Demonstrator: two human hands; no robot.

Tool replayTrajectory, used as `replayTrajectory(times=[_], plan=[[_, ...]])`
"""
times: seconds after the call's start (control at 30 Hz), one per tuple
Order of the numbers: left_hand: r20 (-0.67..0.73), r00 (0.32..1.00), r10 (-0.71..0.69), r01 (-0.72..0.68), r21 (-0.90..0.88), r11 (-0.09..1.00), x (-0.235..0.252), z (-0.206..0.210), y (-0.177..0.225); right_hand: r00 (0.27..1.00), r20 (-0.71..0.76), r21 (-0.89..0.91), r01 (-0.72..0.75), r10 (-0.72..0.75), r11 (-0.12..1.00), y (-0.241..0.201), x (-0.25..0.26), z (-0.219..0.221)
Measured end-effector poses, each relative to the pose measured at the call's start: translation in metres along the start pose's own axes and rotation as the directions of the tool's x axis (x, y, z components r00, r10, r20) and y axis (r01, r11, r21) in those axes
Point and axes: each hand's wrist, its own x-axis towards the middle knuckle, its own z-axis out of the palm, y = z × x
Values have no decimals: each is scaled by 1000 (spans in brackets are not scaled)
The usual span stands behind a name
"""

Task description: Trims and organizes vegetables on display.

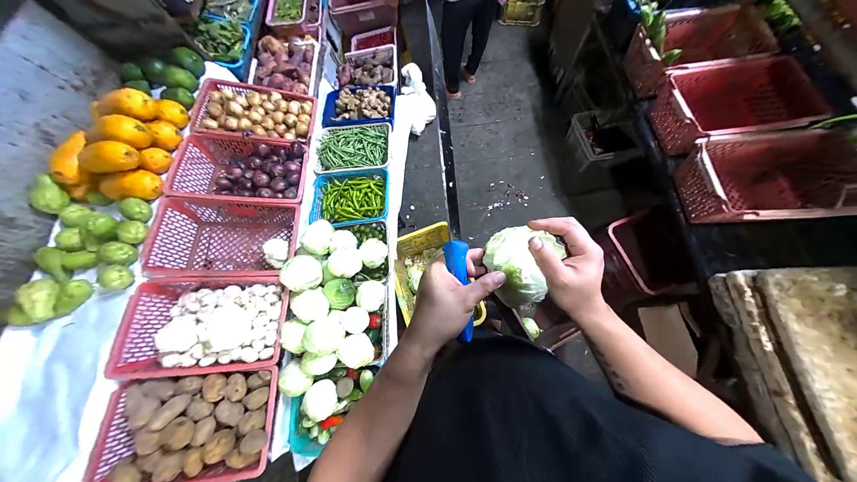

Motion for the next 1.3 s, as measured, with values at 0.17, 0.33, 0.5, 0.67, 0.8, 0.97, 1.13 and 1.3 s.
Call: replayTrajectory(times=[0.17, 0.33, 0.5, 0.67, 0.8, 0.97, 1.13, 1.3], plan=[[-75, 991, 112, -98, 171, 980, 1, 19, -8, 986, -97, -105, -146, 136, 984, 3, -7, -4], [-100, 991, 92, -60, 286, 956, 11, 34, -6, 981, -88, -181, -186, 173, 966, -1, -10, 0], [-46, 997, 58, -46, 221, 974, 16, 21, -11, 969, -98, -213, -245, 228, 946, 1, -6, -4], [-57, 998, -10, 26, 280, 960, 12, 15, -18, 963, -69, -208, -270, 261, 940, 5, -11, -1], [-37, 998, -53, 61, 242, 968, 9, 11, -15, 939, -46, -144, -344, 341, 928, 7, -10, 1], [-33, 999, -22, 28, 218, 976, 4, 5, -12, 908, -10, -54, -418, 418, 907, 4, -7, 2], [-6, 1000, 30, -29, 126, 992, -2, 5, -10, 900, -99, -109, -433, 424, 895, 6, -5, 6], [-20, 1000, 5, -3, 112, 994, 1, 1, -18, 899, -121, -129, -434, 420, 892, 4, 1, 2]])
